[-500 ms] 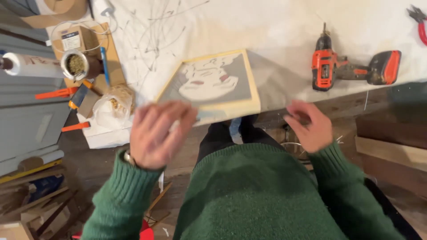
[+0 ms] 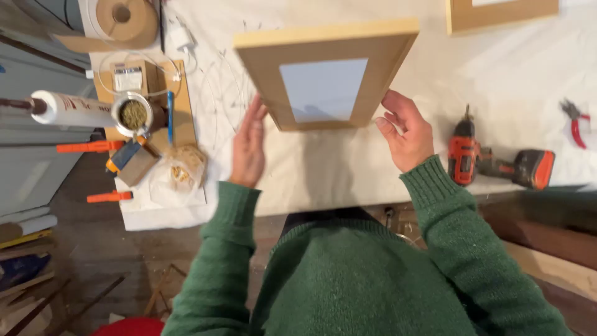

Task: Attaching hanging hardware and wires to the back of art frames using a power drill.

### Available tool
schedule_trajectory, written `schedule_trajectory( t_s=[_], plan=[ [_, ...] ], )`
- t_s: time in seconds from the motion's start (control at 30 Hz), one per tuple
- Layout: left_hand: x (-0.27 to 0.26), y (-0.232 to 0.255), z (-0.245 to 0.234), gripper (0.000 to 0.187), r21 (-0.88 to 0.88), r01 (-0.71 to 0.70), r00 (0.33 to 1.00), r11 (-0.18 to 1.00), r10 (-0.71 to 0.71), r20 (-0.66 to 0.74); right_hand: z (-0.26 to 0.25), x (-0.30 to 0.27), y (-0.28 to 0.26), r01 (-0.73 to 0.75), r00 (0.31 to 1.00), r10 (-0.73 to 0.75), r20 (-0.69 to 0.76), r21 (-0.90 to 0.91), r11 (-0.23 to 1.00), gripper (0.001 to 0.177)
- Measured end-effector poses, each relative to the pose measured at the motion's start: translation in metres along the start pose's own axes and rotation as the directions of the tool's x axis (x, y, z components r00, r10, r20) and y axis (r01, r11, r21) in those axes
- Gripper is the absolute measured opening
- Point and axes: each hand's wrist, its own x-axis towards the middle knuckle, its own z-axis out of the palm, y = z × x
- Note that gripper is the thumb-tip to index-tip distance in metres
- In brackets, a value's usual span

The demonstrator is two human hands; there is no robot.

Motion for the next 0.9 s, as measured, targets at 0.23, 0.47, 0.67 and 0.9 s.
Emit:
schedule_trajectory(
  t_s=[0.23,0.47,0.67,0.9],
  plan=[
    [0.05,0.014,0.014,0.044,0.048,0.035,0.998,0.998,-0.033,-0.053,0.007,0.069,0.039,-0.209,0.973,0.214,-0.088,0.06,0.976,0.044],
    [0.063,-0.009,0.002,0.049,-0.155,0.386,0.922,0.909,-0.378,0.081,-0.005,0.046,0.058,-0.437,0.897,0.44,0.047,0.261,0.861,0.049],
    [0.066,0.027,0.005,0.043,-0.232,0.364,0.927,0.902,-0.326,0.184,-0.021,0.049,-0.001,-0.375,0.917,0.399,0.012,0.37,0.85,0.042],
    [0.045,0.013,0.04,0.032,-0.363,0.363,0.931,0.858,-0.315,0.187,-0.073,0.076,-0.043,-0.232,0.973,0.232,-0.012,-0.048,0.971,0.035]
  ],
)
